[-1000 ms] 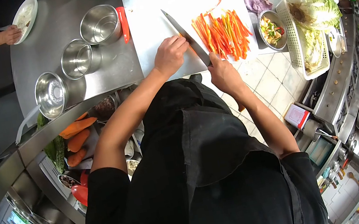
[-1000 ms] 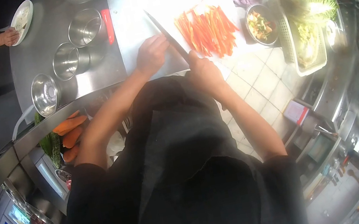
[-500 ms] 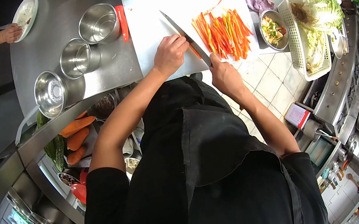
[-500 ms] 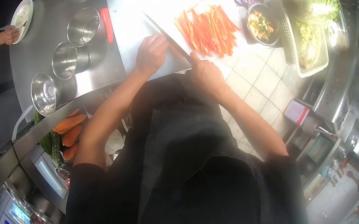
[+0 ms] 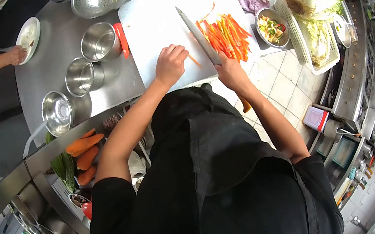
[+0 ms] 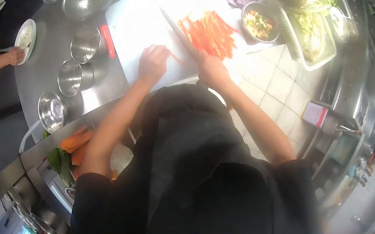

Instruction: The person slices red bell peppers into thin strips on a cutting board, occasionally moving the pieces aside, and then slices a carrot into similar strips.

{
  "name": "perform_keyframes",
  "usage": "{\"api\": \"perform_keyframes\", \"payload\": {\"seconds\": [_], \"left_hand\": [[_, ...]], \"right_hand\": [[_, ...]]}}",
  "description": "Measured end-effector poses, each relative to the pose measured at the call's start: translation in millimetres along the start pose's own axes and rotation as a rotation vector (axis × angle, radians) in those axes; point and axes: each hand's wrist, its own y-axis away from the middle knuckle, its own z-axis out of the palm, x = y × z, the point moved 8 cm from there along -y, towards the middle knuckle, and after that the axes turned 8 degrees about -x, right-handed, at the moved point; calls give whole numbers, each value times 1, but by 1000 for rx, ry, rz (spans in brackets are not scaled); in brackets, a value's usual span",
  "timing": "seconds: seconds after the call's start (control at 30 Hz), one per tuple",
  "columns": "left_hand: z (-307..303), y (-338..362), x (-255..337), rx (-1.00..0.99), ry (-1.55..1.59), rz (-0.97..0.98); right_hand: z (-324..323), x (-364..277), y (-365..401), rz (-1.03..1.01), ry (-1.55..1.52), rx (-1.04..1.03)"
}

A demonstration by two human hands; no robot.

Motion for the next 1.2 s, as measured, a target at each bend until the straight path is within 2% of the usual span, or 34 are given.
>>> {"api": "perform_keyframes", "payload": {"seconds": [0.13, 0.23, 0.27, 0.33, 0.4, 0.47, 0.5, 0.53, 0.6, 0.67, 0.73, 0.77, 0.87, 0.9, 0.93, 0.97, 1.0, 1.03, 1.07, 1.2], "left_hand": [[18, -27, 15, -33, 14, 43], [14, -48, 14, 69, 70, -204], [12, -49, 22, 55, 72, -171], [-26, -42, 36, 262, 188, -90], [-42, -47, 51, 185, 186, -1], [-40, -60, 69, -44, 214, 157], [-30, -63, 69, -129, 204, 166], [-26, -67, 67, -127, 182, 159], [-4, -71, 67, -337, 179, 194], [10, -78, 64, -485, 219, 170], [19, -84, 60, -524, 169, 143], [26, -85, 55, -639, 143, 81], [4, -92, 48, -515, 117, 39], [-4, -96, 24, -410, 5, -124], [-34, -96, 2, -181, 4, -173], [-46, -94, -41, -117, -139, -285], [-49, -89, -98, -140, -335, -338], [-62, -97, -116, -583, -639, -530], [-73, -92, -131, -687, -781, -576], [-67, -68, -179, -759, -746, -654]], "right_hand": [[-17, 9, 13, 91, 34, 94], [-35, 12, 25, 138, 93, 186], [-36, 17, 30, 158, 75, 210], [-43, 15, 40, 109, 57, 344], [-41, 18, 46, 107, 8, 369], [-37, 21, 41, 130, 58, 363], [-33, 23, 40, 54, 47, 407], [-34, 23, 39, 33, 37, 407], [-33, 21, 40, 7, 51, 453], [-30, 24, 37, 13, 35, 441], [-28, 25, 34, 64, 35, 357], [-27, 21, 34, 43, 32, 357], [-23, 18, 41, 5, -30, 361], [-16, 19, 41, 6, -50, 318], [-11, 20, 41, 10, -69, 275], [-8, 21, 43, 24, -81, 244], [-8, 23, 45, 34, -83, 245], [-3, 25, 47, 22, -123, 190], [2, 27, 49, 11, -160, 133], [11, 28, 50, -31, -179, 98]]}}
